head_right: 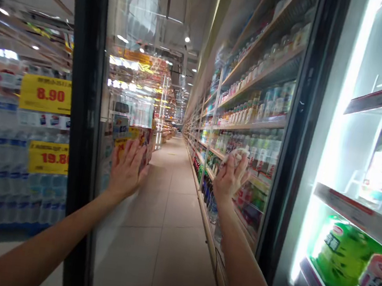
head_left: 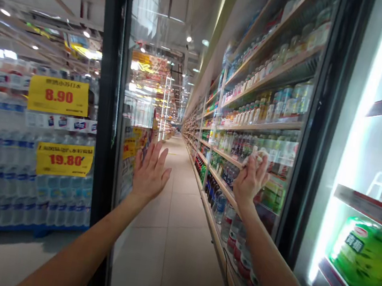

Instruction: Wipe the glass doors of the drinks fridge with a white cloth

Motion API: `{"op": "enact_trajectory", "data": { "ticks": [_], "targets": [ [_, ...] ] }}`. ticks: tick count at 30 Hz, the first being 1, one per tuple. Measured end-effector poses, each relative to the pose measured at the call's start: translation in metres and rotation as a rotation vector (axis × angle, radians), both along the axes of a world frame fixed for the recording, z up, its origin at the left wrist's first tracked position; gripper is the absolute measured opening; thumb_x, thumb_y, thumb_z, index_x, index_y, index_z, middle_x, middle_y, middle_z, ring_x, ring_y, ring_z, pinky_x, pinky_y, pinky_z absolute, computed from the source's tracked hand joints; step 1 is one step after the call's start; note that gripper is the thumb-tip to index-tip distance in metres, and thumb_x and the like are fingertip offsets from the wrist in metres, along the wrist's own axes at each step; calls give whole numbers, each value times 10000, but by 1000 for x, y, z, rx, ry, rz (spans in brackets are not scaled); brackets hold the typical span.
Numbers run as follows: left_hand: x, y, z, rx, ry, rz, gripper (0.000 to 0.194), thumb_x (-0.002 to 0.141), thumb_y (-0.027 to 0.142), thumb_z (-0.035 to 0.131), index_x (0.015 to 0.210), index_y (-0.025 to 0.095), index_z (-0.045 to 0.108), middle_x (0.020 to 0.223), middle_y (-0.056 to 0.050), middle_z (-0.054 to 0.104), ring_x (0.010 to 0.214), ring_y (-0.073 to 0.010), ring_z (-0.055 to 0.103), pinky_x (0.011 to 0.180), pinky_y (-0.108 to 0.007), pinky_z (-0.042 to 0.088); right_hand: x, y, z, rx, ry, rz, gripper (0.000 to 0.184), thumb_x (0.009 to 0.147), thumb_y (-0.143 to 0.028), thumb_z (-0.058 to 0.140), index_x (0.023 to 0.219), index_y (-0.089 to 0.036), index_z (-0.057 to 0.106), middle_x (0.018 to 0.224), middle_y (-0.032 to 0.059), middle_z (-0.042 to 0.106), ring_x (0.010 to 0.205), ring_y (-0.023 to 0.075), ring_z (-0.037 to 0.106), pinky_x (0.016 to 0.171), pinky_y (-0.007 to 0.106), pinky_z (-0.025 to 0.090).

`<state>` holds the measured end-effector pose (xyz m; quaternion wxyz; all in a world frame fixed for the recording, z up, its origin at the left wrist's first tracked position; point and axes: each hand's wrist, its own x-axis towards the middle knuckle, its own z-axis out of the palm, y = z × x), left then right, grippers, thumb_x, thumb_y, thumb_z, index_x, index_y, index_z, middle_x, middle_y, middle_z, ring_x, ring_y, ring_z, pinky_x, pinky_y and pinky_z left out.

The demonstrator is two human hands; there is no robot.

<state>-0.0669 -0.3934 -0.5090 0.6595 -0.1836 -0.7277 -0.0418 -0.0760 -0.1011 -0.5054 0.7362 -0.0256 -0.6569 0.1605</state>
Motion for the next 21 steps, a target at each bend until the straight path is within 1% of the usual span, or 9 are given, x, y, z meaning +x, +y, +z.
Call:
{"op": "enact_trajectory", "data": {
  "ticks": [2,5,8,11,14,16,18,19,21],
  "targets": [
    [0,0,0,10,4,2,616,839,312,466,1396,191,234,1446,-134,274,1368,-236,161,1096,-497,107,3,-24,-12,94,-9,29,428,851,-217,401,1272,-214,478,1447,147,289,1338,281,257,1040,547,210],
    [1,2,-7,-2,8,-13,619,835,305,478,1395,197,239,1443,-137,275,1366,-239,165,1095,-498,112,9,-64,-43,403,-71,90,411,826,-178,460,1222,-268,518,1420,96,358,1344,247,253,1075,515,170],
    [5,8,-22,-81,-6,-27,617,833,290,490,1391,185,250,1428,-146,301,1363,-227,174,1100,-478,125,12,-70,-75,561,-90,103,378,798,-177,522,1153,-304,559,1379,59,420,1331,222,284,1092,505,143],
    [10,19,-43,-157,-33,-59,626,832,280,498,1395,186,239,1406,-140,345,1358,-214,185,1106,-456,132,12,-32,-96,448,-76,39,353,808,-180,511,1144,-272,568,1404,91,382,1320,242,307,1077,519,177],
    [15,34,-61,-205,-75,-98,609,833,278,496,1388,192,260,1390,-124,377,1351,-203,206,1114,-431,123,10,23,-107,194,-83,-52,398,832,-174,441,1216,-233,523,1437,139,315,1312,275,319,1041,567,218],
    [16,45,-71,-212,-99,-113,565,836,286,492,1365,194,317,1377,-114,399,1344,-200,228,1119,-416,108,9,47,-112,5,-80,-79,425,845,-181,402,1261,-204,482,1441,168,294,1315,289,311,1014,585,250],
    [17,55,-79,-210,-115,-124,523,837,293,492,1336,193,372,1361,-105,424,1339,-199,241,1123,-407,95,9,50,-117,-103,-75,-80,446,853,-184,382,1295,-186,443,1448,186,268,1325,295,287,1000,591,267],
    [17,60,-83,-206,-120,-126,511,837,290,492,1328,193,386,1353,-102,434,1337,-198,244,1124,-406,91,9,44,-120,-98,-76,-78,455,854,-183,384,1307,-189,427,1455,186,252,1333,296,269,1000,591,267],
    [16,68,-88,-191,-121,-125,512,837,282,492,1329,191,384,1347,-105,439,1336,-199,245,1124,-417,87,12,20,-127,33,-99,-60,471,845,-171,405,1314,-212,417,1469,165,228,1349,294,231,1014,583,252]
  ]
}}
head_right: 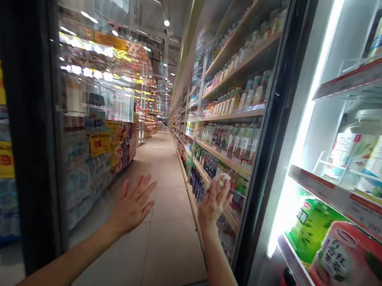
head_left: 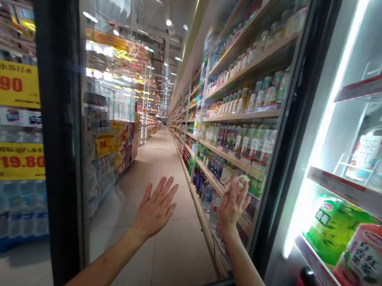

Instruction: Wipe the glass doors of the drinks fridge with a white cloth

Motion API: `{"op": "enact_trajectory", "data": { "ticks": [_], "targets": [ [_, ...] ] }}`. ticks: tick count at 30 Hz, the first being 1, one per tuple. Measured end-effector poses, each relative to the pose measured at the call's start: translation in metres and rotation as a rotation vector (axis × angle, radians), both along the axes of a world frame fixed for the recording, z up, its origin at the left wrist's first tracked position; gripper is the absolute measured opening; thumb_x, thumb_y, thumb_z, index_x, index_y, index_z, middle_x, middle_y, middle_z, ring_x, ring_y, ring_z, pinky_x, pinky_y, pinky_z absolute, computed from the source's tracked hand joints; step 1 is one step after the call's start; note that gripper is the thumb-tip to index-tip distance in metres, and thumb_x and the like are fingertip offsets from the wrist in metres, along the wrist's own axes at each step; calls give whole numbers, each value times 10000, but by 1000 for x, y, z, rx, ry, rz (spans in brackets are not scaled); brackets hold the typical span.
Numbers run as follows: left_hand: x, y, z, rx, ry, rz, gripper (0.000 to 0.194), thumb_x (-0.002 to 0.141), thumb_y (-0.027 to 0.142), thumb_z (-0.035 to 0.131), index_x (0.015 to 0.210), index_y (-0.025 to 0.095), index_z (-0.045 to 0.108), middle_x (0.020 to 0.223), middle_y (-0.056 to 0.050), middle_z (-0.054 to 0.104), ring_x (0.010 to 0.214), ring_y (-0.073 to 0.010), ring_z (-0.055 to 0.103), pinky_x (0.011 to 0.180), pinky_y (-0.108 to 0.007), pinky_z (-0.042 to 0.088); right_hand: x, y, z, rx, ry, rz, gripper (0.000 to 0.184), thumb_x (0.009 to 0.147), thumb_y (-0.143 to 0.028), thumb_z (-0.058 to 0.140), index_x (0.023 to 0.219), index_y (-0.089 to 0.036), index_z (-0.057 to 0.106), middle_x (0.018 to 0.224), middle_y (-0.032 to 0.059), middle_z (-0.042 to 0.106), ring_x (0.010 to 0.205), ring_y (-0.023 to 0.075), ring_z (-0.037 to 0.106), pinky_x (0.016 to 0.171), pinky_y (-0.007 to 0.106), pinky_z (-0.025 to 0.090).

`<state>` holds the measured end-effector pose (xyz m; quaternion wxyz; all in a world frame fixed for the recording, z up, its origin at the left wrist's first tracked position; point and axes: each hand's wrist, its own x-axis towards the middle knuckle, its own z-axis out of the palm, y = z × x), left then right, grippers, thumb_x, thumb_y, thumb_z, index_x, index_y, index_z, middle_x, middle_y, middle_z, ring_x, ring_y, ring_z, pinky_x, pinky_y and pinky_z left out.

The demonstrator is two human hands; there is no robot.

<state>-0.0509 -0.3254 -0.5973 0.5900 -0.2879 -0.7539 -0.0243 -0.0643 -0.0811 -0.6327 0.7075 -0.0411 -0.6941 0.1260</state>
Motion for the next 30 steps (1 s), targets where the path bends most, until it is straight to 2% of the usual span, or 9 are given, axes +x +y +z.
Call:
{"op": "enact_trajectory", "data": {
  "ticks": [3,5,12,14,17,20,24,27,30],
  "targets": [
    [-2,6,-4,23,14,-8,537,837,270,495,1348,191,349,1346,-116,436,1335,-203,248,1119,-441,93,5,-35,-11,297,-107,82,464,815,-152,466,1262,-276,471,1459,106,278,1356,274,218,1053,548,220],
    [-3,7,-6,19,23,-25,556,835,255,497,1360,188,325,1348,-124,430,1335,-205,246,1116,-449,103,7,-38,-16,369,-142,102,455,801,-154,496,1231,-302,496,1436,89,326,1350,260,238,1066,535,203],
    [-3,6,-17,-13,10,-22,583,827,215,493,1373,180,293,1347,-132,429,1334,-215,241,1108,-461,129,6,67,-34,-67,-84,-128,465,856,-194,376,1320,-211,412,1430,178,303,1321,307,286,984,619,258],
    [-3,7,-19,3,9,-33,577,828,216,485,1373,190,296,1344,-130,434,1329,-216,253,1108,-463,128,4,79,-39,-162,-65,-128,481,863,-213,357,1344,-217,373,1432,177,298,1324,307,279,964,627,284],
    [-3,9,-20,39,-11,-55,587,830,224,485,1380,209,280,1344,-122,438,1320,-214,274,1112,-458,123,2,52,-43,-127,-38,-70,516,860,-198,363,1373,-233,319,1465,166,233,1347,301,229,968,614,298],
    [-1,8,-23,31,-28,-69,618,829,222,491,1394,213,241,1342,-118,442,1320,-208,272,1113,-449,125,6,-7,-46,34,-73,35,549,848,-159,384,1383,-242,299,1485,153,183,1357,299,206,1006,601,262],
    [3,-2,-34,-21,-33,-57,650,826,207,501,1404,191,204,1345,-135,435,1334,-204,242,1111,-454,135,15,-60,-49,301,-148,183,510,818,-131,455,1302,-290,432,1454,95,295,1344,272,254,1071,542,205],
    [6,-19,-40,-27,-9,-32,672,819,200,510,1408,170,187,1354,-150,420,1344,-209,216,1109,-467,138,16,-48,-49,333,-140,166,488,819,-134,472,1278,-302,458,1451,83,307,1339,260,270,1080,537,187],
    [8,-44,-41,3,-1,17,689,816,194,513,1412,173,169,1377,-153,385,1350,-209,200,1110,-473,128,11,-15,-45,67,-83,49,505,844,-140,429,1334,-258,392,1474,137,233,1340,284,261,1042,577,223]
  ]
}}
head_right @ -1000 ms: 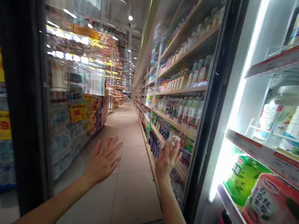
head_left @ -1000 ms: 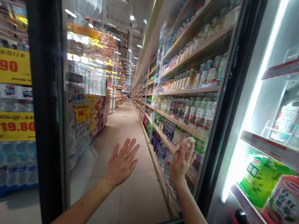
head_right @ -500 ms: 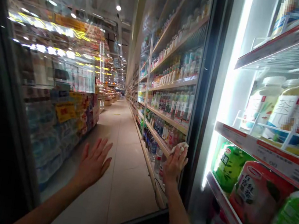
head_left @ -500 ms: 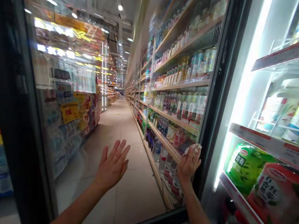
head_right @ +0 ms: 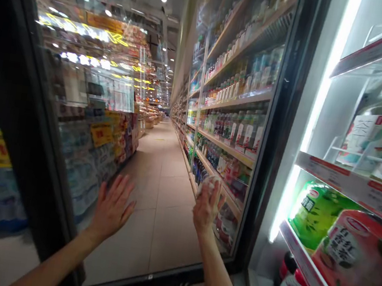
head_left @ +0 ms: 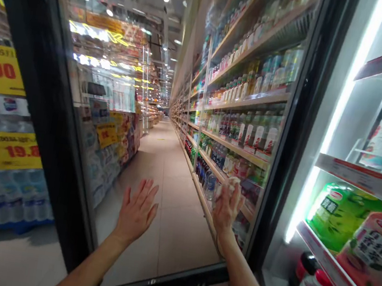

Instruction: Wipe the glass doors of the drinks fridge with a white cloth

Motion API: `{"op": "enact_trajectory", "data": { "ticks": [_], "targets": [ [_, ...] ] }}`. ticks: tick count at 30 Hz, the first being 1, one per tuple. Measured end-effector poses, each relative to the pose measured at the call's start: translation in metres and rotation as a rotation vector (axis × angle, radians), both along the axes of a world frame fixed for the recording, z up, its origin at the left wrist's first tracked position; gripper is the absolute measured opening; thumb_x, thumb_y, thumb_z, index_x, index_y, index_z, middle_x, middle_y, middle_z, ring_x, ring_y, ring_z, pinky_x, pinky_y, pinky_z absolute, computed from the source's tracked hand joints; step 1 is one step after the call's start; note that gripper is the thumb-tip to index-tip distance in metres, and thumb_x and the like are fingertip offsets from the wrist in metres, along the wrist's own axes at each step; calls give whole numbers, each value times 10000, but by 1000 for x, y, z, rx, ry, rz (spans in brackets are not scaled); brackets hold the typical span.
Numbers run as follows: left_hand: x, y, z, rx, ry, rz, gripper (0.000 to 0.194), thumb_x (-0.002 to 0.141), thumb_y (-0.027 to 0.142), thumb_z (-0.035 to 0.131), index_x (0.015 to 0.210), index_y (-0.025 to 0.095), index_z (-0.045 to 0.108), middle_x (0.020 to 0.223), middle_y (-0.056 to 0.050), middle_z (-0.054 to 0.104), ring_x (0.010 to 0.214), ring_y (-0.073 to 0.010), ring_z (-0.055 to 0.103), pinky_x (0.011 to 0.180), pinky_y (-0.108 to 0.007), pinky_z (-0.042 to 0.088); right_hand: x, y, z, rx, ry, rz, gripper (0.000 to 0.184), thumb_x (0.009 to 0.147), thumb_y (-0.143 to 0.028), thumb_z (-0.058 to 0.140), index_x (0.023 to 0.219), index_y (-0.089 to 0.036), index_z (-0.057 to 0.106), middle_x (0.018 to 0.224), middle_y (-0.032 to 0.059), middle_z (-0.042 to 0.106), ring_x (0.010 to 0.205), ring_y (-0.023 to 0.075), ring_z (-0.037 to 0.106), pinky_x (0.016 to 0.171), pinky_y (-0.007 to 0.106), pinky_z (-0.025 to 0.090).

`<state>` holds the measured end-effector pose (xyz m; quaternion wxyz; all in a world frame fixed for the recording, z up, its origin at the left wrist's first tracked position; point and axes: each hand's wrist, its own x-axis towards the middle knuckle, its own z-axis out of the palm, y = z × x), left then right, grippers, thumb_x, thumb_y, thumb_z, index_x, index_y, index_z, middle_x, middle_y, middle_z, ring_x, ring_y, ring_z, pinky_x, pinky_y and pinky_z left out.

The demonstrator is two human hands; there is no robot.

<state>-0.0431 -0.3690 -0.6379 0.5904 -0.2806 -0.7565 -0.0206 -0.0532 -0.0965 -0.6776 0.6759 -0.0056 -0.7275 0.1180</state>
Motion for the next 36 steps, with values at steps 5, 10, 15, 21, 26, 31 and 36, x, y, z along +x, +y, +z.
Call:
{"op": "enact_trajectory", "data": {
  "ticks": [5,10,15,21,26,31,36],
  "targets": [
    [2,-36,3,56,1,76,701,811,199,521,1414,185,165,1410,-149,333,1352,-209,201,1110,-468,134,-6,-34,2,-30,27,43,539,848,-137,419,1369,-244,335,1484,151,192,1353,302,221,1027,589,237],
    [4,-48,3,52,-15,97,713,808,198,524,1416,176,152,1420,-152,314,1355,-224,201,1097,-468,174,1,-127,-5,293,-11,246,469,809,-111,480,1241,-293,500,1386,78,418,1348,241,254,1097,520,144],
    [6,-59,4,81,-14,125,717,815,205,520,1419,176,133,1433,-145,286,1358,-226,190,1100,-473,162,1,-99,12,278,22,171,433,836,-144,477,1248,-276,488,1411,95,377,1351,226,244,1092,513,142],
    [8,-65,7,118,-27,139,711,823,211,506,1421,190,122,1447,-131,255,1359,-230,179,1102,-466,166,-5,-71,37,125,58,64,510,848,-147,430,1348,-231,371,1476,151,220,1353,289,223,1050,559,204],
    [8,-63,6,126,-34,148,709,818,214,513,1419,178,137,1441,-148,271,1363,-237,165,1097,-478,160,1,-127,31,337,7,218,428,815,-115,472,1220,-249,513,1421,101,356,1368,239,188,1090,507,142],
    [6,-59,8,119,-9,139,707,815,218,522,1417,184,152,1443,-149,269,1364,-239,168,1096,-479,150,0,-152,54,376,-5,252,428,790,-205,536,1213,-263,509,1380,84,415,1368,256,177,1088,530,84],
    [7,-45,22,108,14,109,709,813,219,525,1416,174,155,1427,-159,301,1363,-227,176,1102,-474,132,-8,-131,78,452,8,208,451,819,-213,504,1261,-287,459,1333,60,480,1353,212,229,1100,505,66]
  ]
}}
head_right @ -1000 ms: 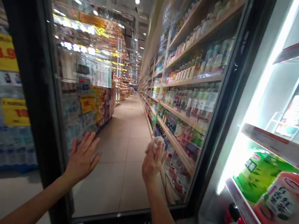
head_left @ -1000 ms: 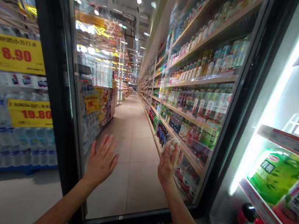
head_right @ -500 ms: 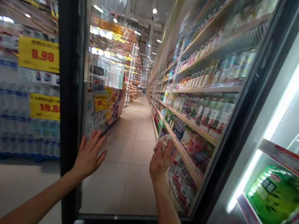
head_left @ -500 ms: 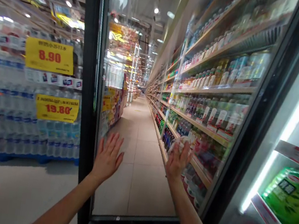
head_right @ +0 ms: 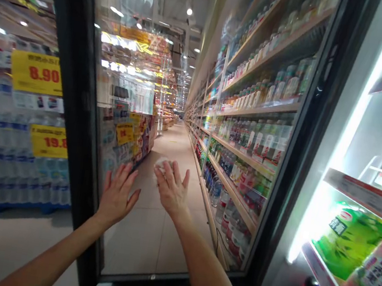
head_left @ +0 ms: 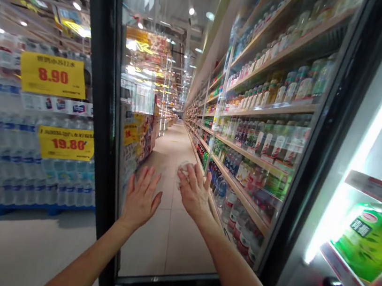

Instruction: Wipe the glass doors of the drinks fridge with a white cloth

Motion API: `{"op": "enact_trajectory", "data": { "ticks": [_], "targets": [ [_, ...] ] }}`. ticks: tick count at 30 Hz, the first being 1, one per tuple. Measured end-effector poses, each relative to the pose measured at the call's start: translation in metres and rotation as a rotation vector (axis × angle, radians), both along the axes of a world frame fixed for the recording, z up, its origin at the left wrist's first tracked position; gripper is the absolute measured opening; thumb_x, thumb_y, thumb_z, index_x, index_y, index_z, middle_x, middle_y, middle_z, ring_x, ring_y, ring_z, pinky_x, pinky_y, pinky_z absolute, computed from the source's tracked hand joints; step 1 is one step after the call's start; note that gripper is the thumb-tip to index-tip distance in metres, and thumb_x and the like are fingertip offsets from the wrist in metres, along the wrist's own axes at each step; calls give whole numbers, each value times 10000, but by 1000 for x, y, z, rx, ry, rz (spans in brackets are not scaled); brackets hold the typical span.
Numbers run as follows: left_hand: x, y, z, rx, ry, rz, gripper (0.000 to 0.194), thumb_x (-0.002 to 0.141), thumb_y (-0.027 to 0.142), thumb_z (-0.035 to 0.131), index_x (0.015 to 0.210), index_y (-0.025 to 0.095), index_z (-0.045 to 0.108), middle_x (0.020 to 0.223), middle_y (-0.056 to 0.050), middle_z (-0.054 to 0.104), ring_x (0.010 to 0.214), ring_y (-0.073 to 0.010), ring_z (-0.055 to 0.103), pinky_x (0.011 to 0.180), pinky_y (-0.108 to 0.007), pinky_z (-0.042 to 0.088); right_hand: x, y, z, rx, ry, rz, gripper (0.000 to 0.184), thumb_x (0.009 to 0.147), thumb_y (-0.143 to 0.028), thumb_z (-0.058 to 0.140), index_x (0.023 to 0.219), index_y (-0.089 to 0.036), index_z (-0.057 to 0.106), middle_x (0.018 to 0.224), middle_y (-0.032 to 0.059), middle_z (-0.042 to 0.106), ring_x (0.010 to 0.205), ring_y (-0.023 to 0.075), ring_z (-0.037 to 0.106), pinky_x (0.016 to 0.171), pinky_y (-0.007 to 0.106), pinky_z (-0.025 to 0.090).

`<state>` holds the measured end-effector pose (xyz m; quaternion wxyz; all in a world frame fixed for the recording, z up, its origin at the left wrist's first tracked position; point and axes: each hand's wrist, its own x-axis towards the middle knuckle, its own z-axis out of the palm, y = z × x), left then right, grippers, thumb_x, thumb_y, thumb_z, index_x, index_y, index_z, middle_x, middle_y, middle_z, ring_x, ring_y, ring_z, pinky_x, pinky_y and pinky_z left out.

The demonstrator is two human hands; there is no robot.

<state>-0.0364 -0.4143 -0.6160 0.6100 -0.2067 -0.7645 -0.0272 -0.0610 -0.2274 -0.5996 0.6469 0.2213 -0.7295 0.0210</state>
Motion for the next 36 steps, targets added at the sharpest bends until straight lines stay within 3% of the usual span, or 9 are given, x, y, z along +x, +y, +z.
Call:
{"op": "enact_trajectory", "data": {
  "ticks": [5,8,13,16,22,25,27,32,36],
  "targets": [
    [2,5,20,12,28,-33,697,813,228,523,1412,177,170,1432,-156,293,1365,-224,165,1104,-475,126,-8,86,6,-382,95,-173,514,854,-203,391,1364,-212,335,1408,160,357,1341,261,257,1055,552,183],
    [-2,11,30,5,54,-45,674,817,223,514,1405,170,189,1426,-162,304,1365,-220,161,1104,-474,123,-8,107,10,-570,128,-202,526,861,-219,366,1382,-198,300,1434,185,299,1334,287,268,1024,582,220],
    [-12,38,49,-39,81,-73,634,820,235,511,1386,147,238,1378,-181,384,1365,-214,168,1098,-484,119,-2,61,3,-177,59,-85,488,847,-202,432,1329,-267,388,1413,108,370,1349,240,243,1075,516,185],
    [-18,49,57,-49,74,-88,635,824,249,506,1389,163,233,1394,-166,363,1363,-219,176,1097,-489,113,-4,68,3,-116,55,-93,449,840,-188,440,1281,-275,446,1383,96,415,1345,225,255,1083,509,167],
    [-21,50,59,-13,50,-98,638,828,279,503,1396,195,227,1399,-136,361,1352,-214,210,1106,-472,101,-13,181,32,-641,75,-242,517,831,-200,356,1348,-192,365,1437,171,303,1336,270,267,1032,578,208],
    [-18,52,59,-2,50,-95,641,830,285,503,1400,201,220,1386,-134,382,1346,-211,227,1108,-464,104,-17,197,46,-857,87,-241,536,830,-219,332,1365,-179,338,1443,185,283,1329,290,275,1002,596,241],
    [-17,55,63,-6,56,-98,656,832,277,499,1407,201,193,1395,-131,366,1348,-209,220,1108,-461,109,-19,182,48,-784,109,-212,538,835,-233,339,1371,-191,330,1448,176,276,1334,286,264,1007,579,245],
    [-21,61,83,-11,86,-118,674,825,276,501,1412,189,180,1422,-130,314,1358,-215,190,1114,-460,84,-15,128,39,-289,100,-132,512,835,-198,390,1344,-248,376,1435,113,325,1344,246,250,1063,514,193],
    [-26,61,94,-13,95,-88,650,826,284,498,1402,173,219,1423,-131,315,1359,-222,193,1114,-459,91,-10,155,42,-218,73,-188,489,834,-199,395,1319,-256,409,1418,109,358,1332,233,280,1067,508,189]
  ]
}}
